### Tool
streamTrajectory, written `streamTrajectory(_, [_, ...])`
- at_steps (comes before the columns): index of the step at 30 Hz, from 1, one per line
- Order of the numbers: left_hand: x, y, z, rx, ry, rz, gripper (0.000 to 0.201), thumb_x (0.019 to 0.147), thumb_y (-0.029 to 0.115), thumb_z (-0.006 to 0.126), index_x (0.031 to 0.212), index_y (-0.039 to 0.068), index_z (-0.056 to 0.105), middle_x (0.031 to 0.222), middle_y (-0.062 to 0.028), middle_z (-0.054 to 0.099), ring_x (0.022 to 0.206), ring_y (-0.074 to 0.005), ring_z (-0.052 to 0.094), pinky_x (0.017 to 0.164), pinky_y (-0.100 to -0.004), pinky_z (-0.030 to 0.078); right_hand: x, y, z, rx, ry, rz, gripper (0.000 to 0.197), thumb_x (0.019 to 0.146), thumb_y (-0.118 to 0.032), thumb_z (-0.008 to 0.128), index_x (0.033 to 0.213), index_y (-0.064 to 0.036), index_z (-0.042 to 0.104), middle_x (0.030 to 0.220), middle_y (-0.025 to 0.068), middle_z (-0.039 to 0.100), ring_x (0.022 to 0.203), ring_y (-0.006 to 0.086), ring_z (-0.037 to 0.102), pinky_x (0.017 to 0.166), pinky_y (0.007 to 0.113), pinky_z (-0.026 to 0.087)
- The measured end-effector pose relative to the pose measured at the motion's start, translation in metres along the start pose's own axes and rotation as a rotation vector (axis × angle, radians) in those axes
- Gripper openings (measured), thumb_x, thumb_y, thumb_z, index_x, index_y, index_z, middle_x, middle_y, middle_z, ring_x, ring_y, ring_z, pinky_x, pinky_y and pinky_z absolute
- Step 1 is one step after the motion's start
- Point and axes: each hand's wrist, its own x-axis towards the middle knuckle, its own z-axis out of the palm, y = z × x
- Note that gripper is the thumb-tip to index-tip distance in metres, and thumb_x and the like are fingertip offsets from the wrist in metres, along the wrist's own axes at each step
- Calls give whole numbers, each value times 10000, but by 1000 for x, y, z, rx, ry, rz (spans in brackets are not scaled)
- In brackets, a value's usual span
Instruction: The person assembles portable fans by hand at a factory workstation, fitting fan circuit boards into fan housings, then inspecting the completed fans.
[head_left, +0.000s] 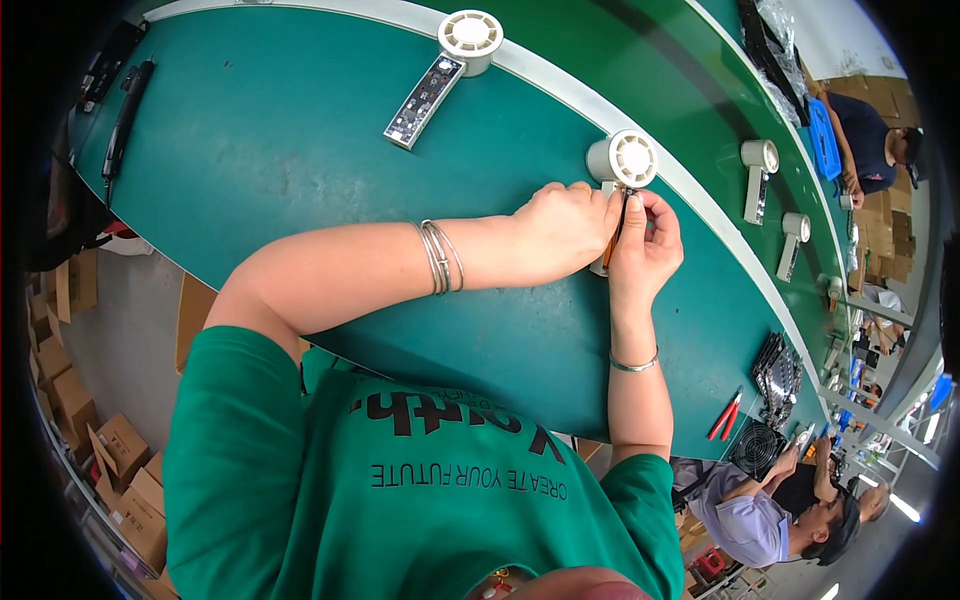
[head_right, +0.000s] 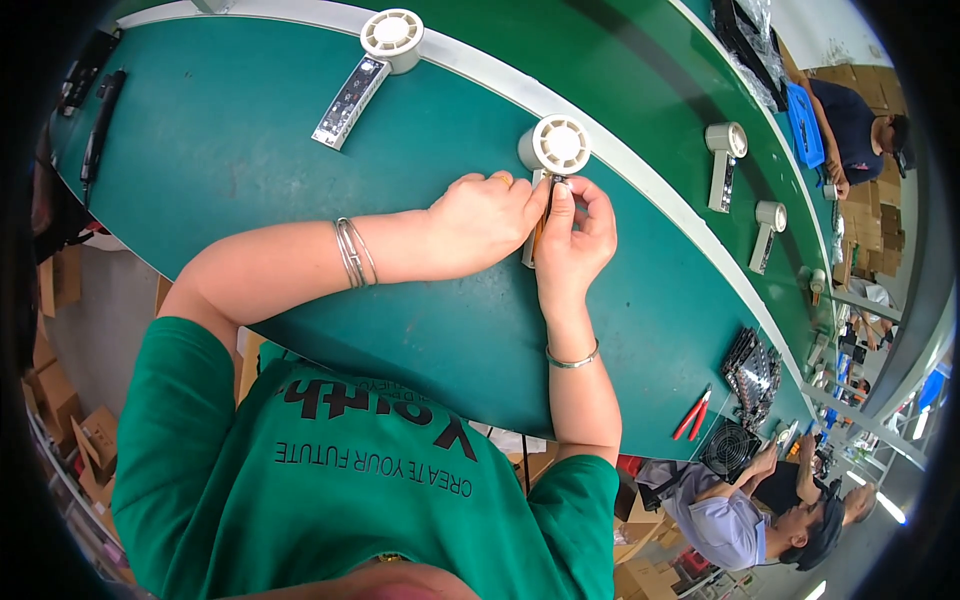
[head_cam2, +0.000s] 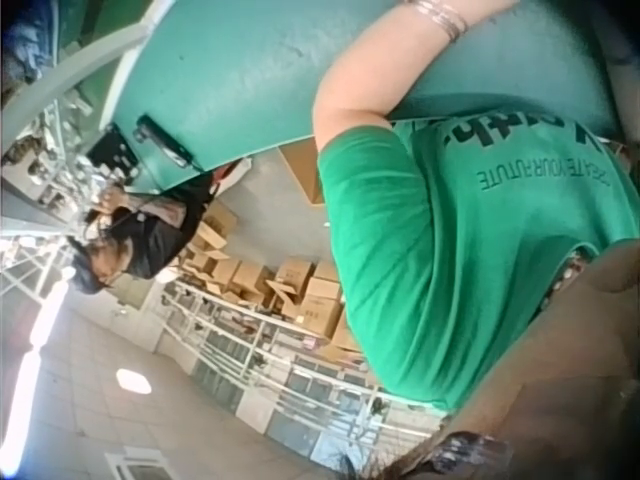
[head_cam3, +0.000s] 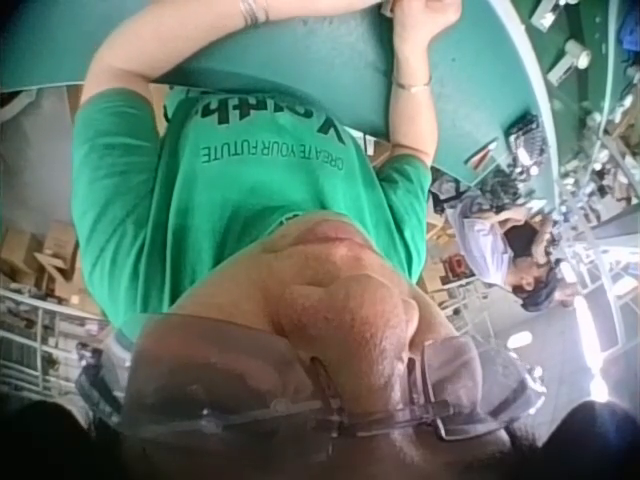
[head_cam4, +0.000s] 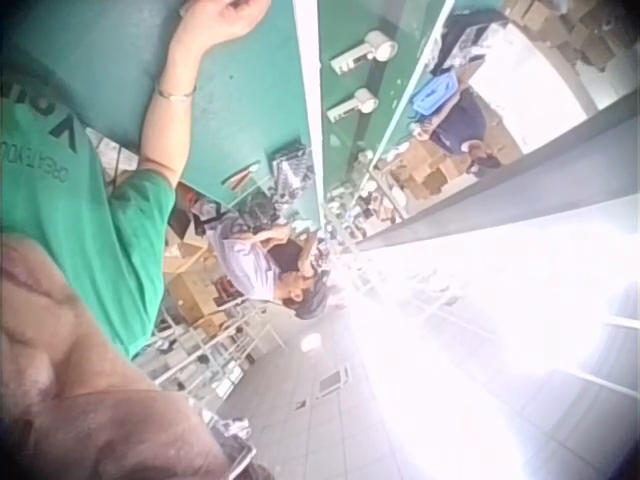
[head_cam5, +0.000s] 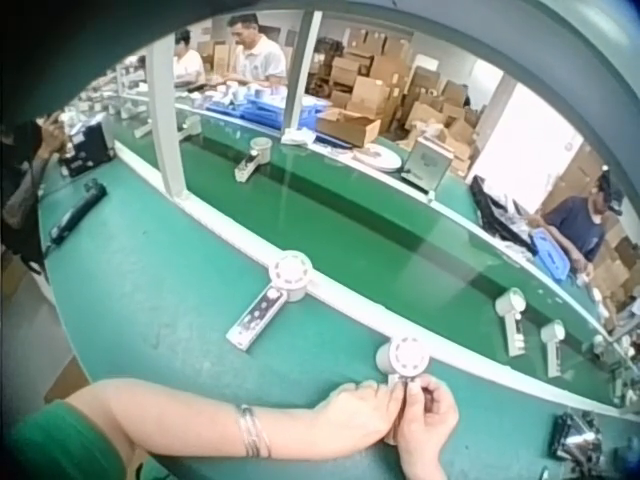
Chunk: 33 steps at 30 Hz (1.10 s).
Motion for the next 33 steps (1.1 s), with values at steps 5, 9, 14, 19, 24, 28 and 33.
streamTrajectory(5, [1, -1, -2, -4, -21, 3, 458, 696, 121, 567, 1106, -81, 540, 711, -66, 552, 643, -167, 562, 463, -256, 470, 0, 0, 0, -37, 1, 11, 124, 886, -94, 582, 900, 29, 588, 879, 67, 604, 744, 118, 591, 621, 248, 507])
streamTrajectory(9, [-10, -3, -13, -104, -44, 30, 478, 701, 106, 564, 1137, -85, 525, 735, -83, 555, 676, -185, 568, 466, -267, 481, -1, 2, 0, -68, 12, -18, 124, 882, -90, 585, 903, 32, 585, 879, 72, 605, 729, 126, 594, 616, 254, 507])
streamTrajectory(14, [-8, -3, -4, -93, 21, -14, 479, 704, 97, 561, 1145, -83, 518, 730, -87, 553, 676, -189, 569, 466, -268, 483, 0, -2, 2, -62, 0, -17, 124, 881, -89, 585, 907, 32, 583, 877, 74, 604, 719, 131, 597, 607, 252, 504])
streamTrajectory(19, [2, -5, -3, -75, -46, -16, 420, 709, 98, 562, 1092, -74, 545, 732, -81, 558, 681, -186, 574, 473, -269, 485, -1, 1, 0, -53, 2, -4, 120, 882, -88, 584, 905, 30, 583, 888, 70, 602, 714, 124, 591, 616, 248, 505])
streamTrajectory(24, [1, -12, -5, -82, -35, 33, 409, 705, 99, 578, 1079, -63, 547, 758, -93, 569, 717, -202, 579, 545, -290, 501, -1, -4, 1, -97, -11, -25, 104, 873, -75, 587, 895, 26, 583, 887, 79, 600, 727, 143, 593, 623, 263, 513])
streamTrajectory(28, [-8, -17, -11, -255, -145, 37, 404, 708, 88, 595, 1085, -50, 553, 806, -115, 576, 766, -240, 586, 592, -321, 514, -1, -5, 2, -190, -15, -119, 89, 857, -60, 600, 885, 23, 584, 882, 95, 599, 758, 169, 597, 627, 282, 521])
streamTrajectory(33, [-21, -22, -18, -503, -122, -25, 364, 777, 126, 620, 1090, -49, 558, 973, -159, 604, 883, -303, 593, 742, -366, 515, 2, -7, 3, -232, -11, -161, 81, 836, -46, 619, 876, 16, 586, 877, 100, 602, 746, 180, 600, 616, 288, 521])
